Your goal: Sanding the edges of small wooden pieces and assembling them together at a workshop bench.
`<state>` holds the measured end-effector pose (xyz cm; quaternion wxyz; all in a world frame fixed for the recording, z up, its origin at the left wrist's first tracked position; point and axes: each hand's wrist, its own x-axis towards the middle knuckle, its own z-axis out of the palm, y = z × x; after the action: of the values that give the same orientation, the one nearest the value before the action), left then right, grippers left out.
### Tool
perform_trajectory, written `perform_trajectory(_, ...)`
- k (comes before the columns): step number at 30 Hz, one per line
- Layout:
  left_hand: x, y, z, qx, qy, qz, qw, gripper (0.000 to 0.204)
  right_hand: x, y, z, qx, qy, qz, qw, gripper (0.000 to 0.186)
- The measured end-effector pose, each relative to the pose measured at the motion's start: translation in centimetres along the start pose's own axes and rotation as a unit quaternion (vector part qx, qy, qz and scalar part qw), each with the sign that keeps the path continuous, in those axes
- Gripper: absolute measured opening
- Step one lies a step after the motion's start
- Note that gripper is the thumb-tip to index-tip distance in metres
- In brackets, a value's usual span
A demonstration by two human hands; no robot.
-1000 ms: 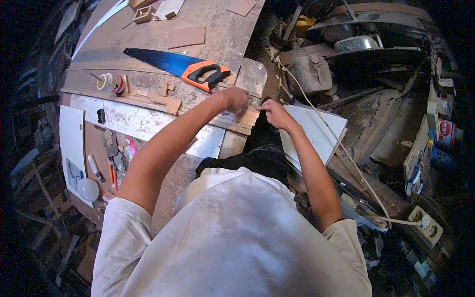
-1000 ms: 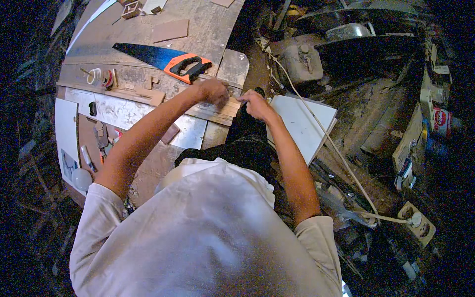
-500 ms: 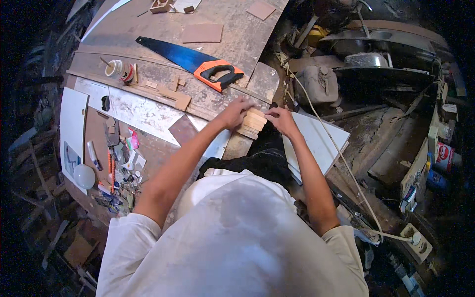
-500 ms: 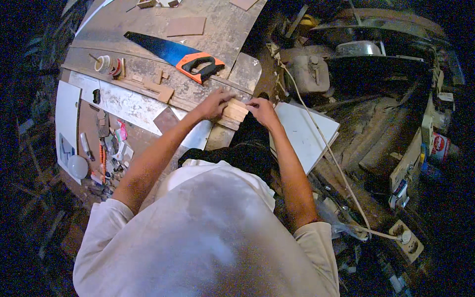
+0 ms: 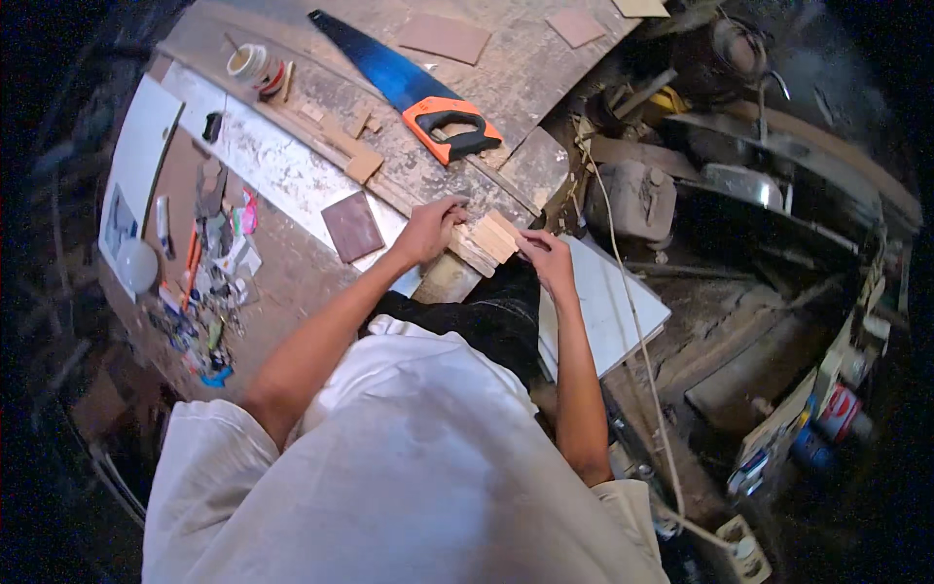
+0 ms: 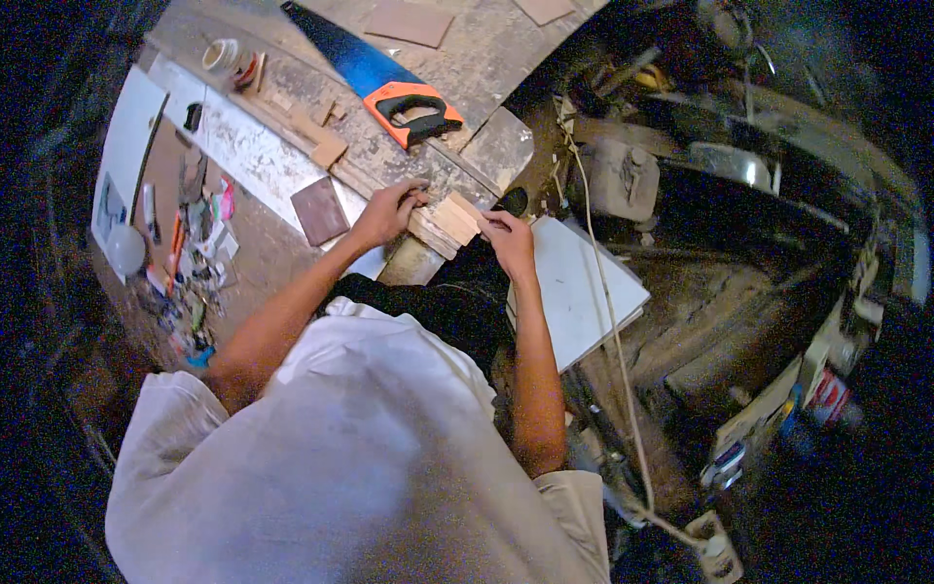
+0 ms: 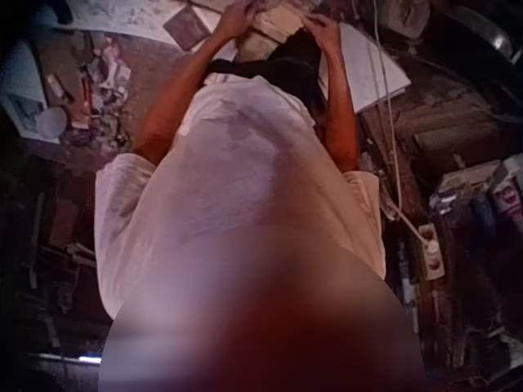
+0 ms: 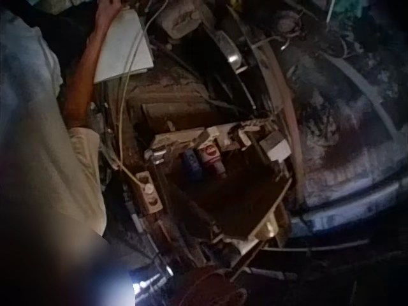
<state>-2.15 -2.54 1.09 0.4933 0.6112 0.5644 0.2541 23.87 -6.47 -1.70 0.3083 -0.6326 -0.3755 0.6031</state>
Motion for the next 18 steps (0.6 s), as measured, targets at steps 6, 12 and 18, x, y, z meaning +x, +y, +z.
perform_trajectory(6,-0.6,-0.4,0.9,0.159,0.002,0.05,0.986,0.023,-0.2,-1.5,-0.6,0.048,-0.05,0.045,0.997,0.028)
perform_trajectory(12,-2.2,1.0,3.8,0.216,0.111,0.03,0.97,0.025,0.1,-1.7,-0.5,0.04,-0.057,0.063,0.996,0.031)
perform_trajectory(18,-1.9,1.4,4.5,0.234,0.106,-0.001,0.966,0.024,0.1,-2.3,-1.0,0.025,-0.062,0.063,0.996,0.03)
